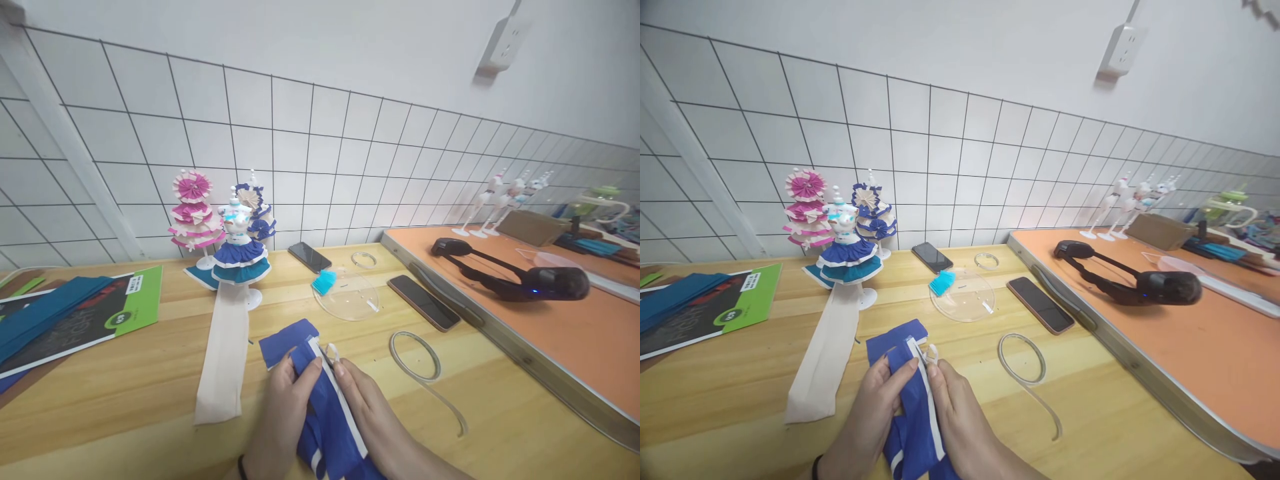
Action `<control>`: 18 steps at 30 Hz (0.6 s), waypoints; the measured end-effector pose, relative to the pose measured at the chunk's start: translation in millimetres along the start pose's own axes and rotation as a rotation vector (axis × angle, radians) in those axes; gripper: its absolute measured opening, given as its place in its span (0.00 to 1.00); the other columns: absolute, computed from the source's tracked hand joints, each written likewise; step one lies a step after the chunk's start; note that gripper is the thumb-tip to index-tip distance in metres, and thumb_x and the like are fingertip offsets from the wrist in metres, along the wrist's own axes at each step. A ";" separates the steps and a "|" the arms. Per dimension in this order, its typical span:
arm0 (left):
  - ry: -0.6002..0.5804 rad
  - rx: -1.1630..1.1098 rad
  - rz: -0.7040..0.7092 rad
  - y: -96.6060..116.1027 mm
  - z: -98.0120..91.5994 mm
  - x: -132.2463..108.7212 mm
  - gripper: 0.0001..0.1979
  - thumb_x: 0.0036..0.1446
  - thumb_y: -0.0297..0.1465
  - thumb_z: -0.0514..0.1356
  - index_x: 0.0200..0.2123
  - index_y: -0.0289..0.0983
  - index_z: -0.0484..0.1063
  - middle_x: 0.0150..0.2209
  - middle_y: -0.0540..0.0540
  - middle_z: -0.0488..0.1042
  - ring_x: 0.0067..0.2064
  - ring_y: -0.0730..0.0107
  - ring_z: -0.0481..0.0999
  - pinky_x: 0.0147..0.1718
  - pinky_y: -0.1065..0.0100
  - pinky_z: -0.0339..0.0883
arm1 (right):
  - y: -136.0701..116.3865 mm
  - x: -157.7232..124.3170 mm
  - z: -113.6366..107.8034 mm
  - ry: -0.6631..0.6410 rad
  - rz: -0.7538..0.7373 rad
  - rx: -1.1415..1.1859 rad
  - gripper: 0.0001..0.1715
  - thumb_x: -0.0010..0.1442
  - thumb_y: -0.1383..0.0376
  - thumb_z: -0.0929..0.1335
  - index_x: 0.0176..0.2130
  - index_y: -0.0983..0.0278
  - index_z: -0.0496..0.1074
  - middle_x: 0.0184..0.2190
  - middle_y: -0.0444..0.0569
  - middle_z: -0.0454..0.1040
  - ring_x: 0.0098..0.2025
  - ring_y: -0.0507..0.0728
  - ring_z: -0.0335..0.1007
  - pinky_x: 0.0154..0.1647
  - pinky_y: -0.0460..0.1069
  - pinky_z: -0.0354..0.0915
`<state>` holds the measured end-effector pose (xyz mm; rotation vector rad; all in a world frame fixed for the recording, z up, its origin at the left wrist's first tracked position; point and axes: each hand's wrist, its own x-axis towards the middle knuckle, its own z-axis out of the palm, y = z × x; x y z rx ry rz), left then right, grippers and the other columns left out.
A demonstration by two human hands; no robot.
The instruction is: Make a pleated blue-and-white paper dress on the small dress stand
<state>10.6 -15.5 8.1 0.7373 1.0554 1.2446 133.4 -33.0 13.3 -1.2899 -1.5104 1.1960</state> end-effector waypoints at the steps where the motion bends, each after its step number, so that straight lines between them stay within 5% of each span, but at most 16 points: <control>1: -0.025 0.007 0.002 -0.6 -0.5 0.1 0.13 0.46 0.36 0.65 0.35 0.35 0.74 0.31 0.44 0.79 0.33 0.62 0.78 0.34 0.67 0.70 | -0.1 -0.1 0.2 0.002 -0.001 0.004 0.24 0.65 0.51 0.55 0.34 0.64 0.68 0.31 0.47 0.71 0.35 0.55 0.67 0.39 0.48 0.63; 10: -0.096 -0.011 0.004 -2.1 -2.9 2.3 0.13 0.48 0.37 0.64 0.35 0.36 0.73 0.32 0.46 0.78 0.34 0.64 0.77 0.33 0.69 0.69 | -3.6 1.0 0.8 0.012 -0.002 0.010 0.24 0.64 0.49 0.55 0.31 0.63 0.65 0.29 0.45 0.69 0.34 0.55 0.67 0.37 0.47 0.62; 18: -0.066 -0.002 0.025 2.0 -2.8 2.2 0.10 0.49 0.35 0.64 0.33 0.36 0.71 0.24 0.52 0.73 0.25 0.72 0.72 0.32 0.70 0.68 | 1.7 3.7 0.3 0.002 0.013 -0.034 0.25 0.65 0.49 0.54 0.32 0.64 0.65 0.29 0.47 0.70 0.33 0.55 0.66 0.35 0.48 0.62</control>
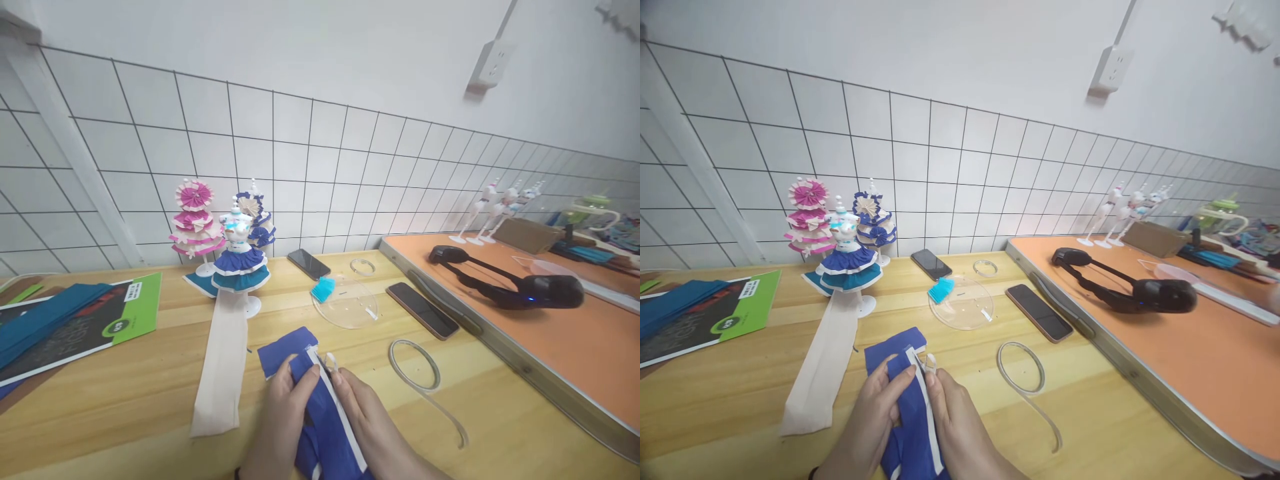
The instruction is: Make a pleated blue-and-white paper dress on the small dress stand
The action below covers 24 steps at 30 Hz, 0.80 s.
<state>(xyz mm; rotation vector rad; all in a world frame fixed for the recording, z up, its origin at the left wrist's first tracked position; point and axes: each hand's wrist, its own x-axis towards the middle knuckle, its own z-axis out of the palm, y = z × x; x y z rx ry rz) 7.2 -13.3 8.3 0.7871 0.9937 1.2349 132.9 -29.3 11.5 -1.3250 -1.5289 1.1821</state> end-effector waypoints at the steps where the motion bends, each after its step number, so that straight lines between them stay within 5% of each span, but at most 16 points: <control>1: 0.016 -0.001 0.003 1.1 0.4 -0.1 0.10 0.49 0.36 0.64 0.33 0.36 0.71 0.23 0.52 0.72 0.24 0.72 0.72 0.32 0.70 0.68 | 0.1 0.1 0.3 0.000 -0.004 -0.004 0.25 0.65 0.49 0.54 0.32 0.64 0.65 0.29 0.47 0.70 0.33 0.55 0.66 0.35 0.48 0.62; 12: 0.110 0.005 -0.015 -2.3 -1.9 2.2 0.16 0.43 0.39 0.67 0.34 0.37 0.72 0.30 0.48 0.78 0.32 0.65 0.76 0.30 0.71 0.67 | -4.8 -2.7 -0.3 -0.026 -0.031 0.031 0.24 0.66 0.51 0.55 0.36 0.64 0.68 0.33 0.49 0.73 0.37 0.56 0.69 0.39 0.48 0.63; 24: -0.033 0.007 0.035 -4.1 -3.3 4.5 0.12 0.49 0.36 0.64 0.34 0.36 0.72 0.27 0.49 0.74 0.30 0.69 0.73 0.30 0.71 0.66 | -7.2 -2.0 -0.4 -0.024 -0.055 0.021 0.23 0.66 0.52 0.55 0.36 0.63 0.67 0.33 0.48 0.72 0.36 0.55 0.67 0.42 0.48 0.63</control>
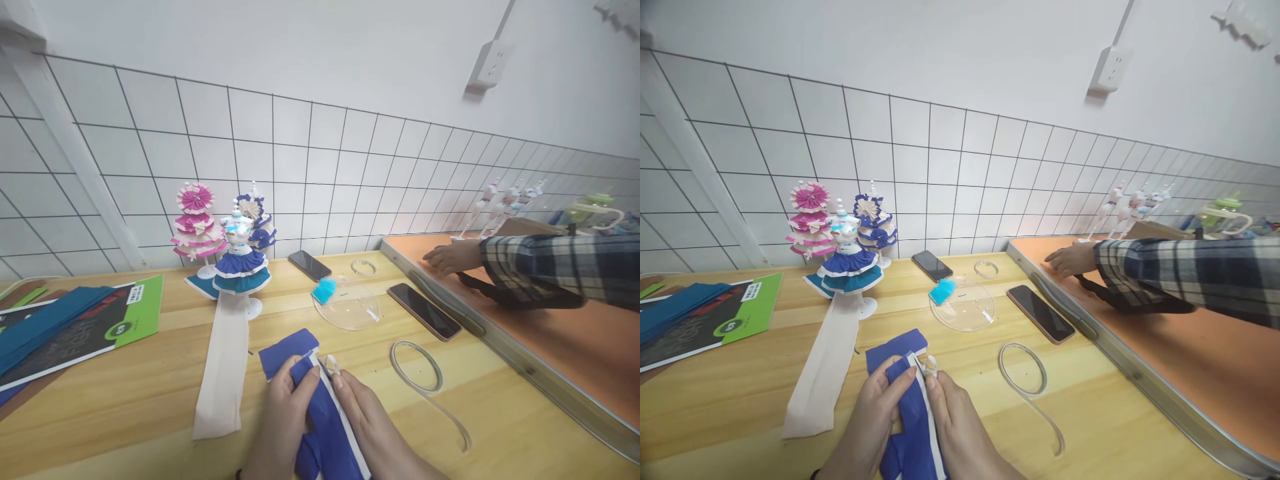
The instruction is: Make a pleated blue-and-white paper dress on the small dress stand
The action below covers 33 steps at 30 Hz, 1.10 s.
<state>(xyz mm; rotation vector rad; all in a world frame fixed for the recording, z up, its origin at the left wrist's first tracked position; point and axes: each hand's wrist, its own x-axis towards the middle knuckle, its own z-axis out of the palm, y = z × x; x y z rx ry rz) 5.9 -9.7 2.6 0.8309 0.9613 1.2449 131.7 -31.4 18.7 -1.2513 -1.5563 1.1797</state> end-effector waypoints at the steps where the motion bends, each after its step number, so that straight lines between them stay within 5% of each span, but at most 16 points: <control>1: 0.000 0.002 -0.002 0.3 0.0 -0.3 0.11 0.49 0.36 0.64 0.34 0.36 0.72 0.27 0.49 0.74 0.30 0.69 0.72 0.30 0.71 0.66 | 0.1 0.1 0.0 -0.003 0.002 0.005 0.22 0.66 0.52 0.55 0.36 0.63 0.68 0.33 0.48 0.72 0.36 0.56 0.67 0.42 0.48 0.63; 14: 0.053 0.008 -0.055 4.6 1.9 -3.0 0.09 0.48 0.35 0.64 0.31 0.37 0.71 0.22 0.55 0.70 0.22 0.77 0.66 0.26 0.75 0.65 | -3.5 -0.1 -0.8 -0.015 0.003 -0.014 0.26 0.65 0.50 0.55 0.40 0.64 0.70 0.35 0.50 0.73 0.37 0.57 0.69 0.41 0.49 0.63; 33: -0.011 -0.005 -0.056 6.7 4.0 -1.7 0.10 0.49 0.37 0.64 0.30 0.36 0.70 0.25 0.51 0.73 0.28 0.71 0.71 0.28 0.74 0.64 | -0.1 1.6 -0.9 -0.011 0.001 -0.007 0.26 0.64 0.49 0.55 0.35 0.65 0.69 0.32 0.50 0.72 0.36 0.57 0.68 0.41 0.49 0.65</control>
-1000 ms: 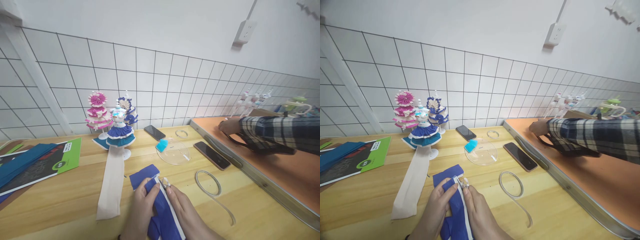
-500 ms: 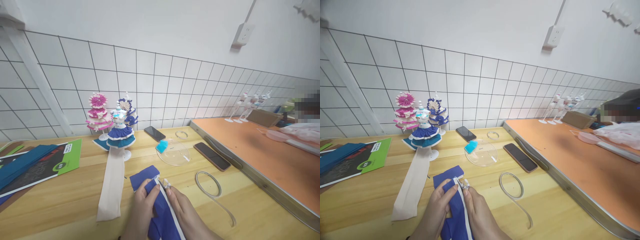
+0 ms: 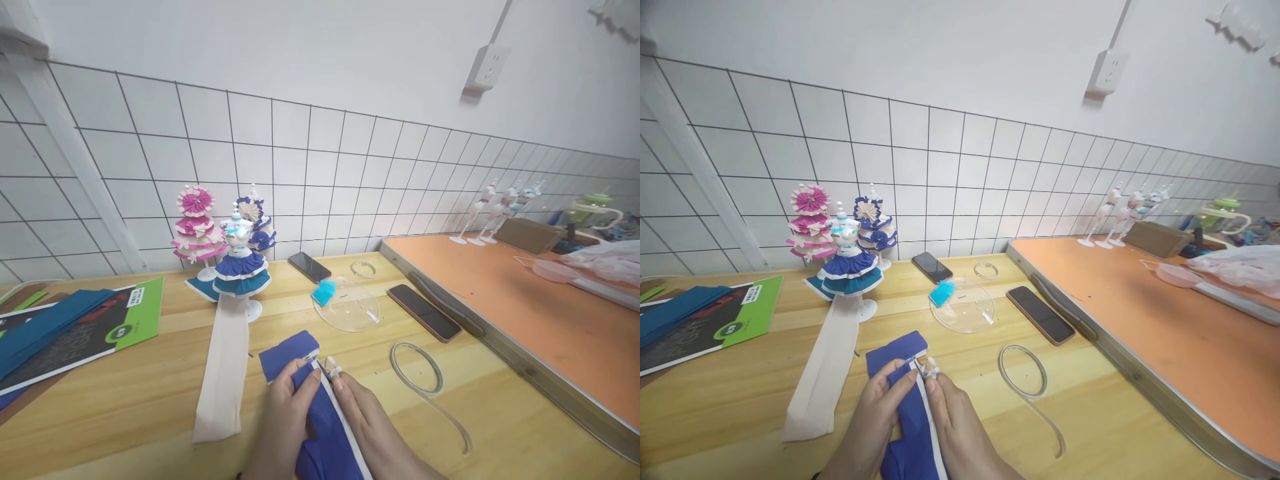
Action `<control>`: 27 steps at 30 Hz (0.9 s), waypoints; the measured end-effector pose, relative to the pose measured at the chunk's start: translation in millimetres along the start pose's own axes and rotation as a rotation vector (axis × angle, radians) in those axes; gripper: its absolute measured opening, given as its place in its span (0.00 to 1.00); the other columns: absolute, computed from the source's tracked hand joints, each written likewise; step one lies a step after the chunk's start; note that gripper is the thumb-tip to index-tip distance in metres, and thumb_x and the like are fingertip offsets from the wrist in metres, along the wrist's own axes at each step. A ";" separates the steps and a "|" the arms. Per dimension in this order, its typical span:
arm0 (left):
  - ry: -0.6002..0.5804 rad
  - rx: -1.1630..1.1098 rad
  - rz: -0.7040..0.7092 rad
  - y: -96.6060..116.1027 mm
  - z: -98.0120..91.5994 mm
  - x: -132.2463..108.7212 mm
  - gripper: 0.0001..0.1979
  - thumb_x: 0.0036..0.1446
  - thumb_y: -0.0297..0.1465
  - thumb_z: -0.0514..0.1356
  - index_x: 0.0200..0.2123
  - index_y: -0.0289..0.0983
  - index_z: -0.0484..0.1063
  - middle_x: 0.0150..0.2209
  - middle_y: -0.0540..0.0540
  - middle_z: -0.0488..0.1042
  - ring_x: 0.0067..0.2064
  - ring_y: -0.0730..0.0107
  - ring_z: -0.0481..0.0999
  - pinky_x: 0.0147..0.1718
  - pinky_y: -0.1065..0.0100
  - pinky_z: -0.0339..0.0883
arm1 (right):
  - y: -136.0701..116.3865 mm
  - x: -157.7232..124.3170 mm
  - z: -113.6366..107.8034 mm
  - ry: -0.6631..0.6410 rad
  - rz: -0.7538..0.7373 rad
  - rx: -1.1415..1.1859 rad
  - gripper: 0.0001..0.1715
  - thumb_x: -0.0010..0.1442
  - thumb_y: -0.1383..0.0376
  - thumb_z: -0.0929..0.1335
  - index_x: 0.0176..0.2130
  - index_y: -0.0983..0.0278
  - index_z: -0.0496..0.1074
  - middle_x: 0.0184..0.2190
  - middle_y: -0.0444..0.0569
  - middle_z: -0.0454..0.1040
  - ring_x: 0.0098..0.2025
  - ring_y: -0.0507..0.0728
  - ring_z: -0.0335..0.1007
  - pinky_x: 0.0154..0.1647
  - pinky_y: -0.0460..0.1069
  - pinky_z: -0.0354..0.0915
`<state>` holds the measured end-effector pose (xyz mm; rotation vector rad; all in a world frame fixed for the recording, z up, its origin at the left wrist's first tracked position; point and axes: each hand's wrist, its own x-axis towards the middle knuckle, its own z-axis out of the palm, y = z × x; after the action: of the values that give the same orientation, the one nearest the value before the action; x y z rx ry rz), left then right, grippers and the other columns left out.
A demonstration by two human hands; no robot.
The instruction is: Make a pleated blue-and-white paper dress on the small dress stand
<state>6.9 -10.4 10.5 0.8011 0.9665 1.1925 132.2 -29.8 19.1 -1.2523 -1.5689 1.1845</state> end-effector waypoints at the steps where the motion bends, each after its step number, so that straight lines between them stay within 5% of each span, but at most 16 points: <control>1: 0.006 0.005 -0.010 0.4 0.5 -0.6 0.10 0.49 0.37 0.64 0.30 0.36 0.70 0.24 0.51 0.72 0.27 0.72 0.70 0.27 0.74 0.64 | -0.7 0.2 -0.3 -0.004 0.005 -0.002 0.26 0.64 0.49 0.56 0.35 0.65 0.69 0.32 0.50 0.72 0.36 0.57 0.68 0.41 0.49 0.65; 27: -0.058 0.038 0.026 -2.6 -2.2 0.5 0.09 0.50 0.34 0.63 0.34 0.35 0.73 0.33 0.44 0.78 0.37 0.63 0.75 0.37 0.69 0.67 | -4.6 -3.2 -1.9 -0.021 0.023 0.022 0.24 0.64 0.50 0.55 0.35 0.64 0.67 0.32 0.49 0.72 0.36 0.56 0.67 0.40 0.48 0.63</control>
<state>5.9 -10.3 7.2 0.8761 0.9362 1.1703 133.6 -32.9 23.9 -1.2502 -1.5564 1.2302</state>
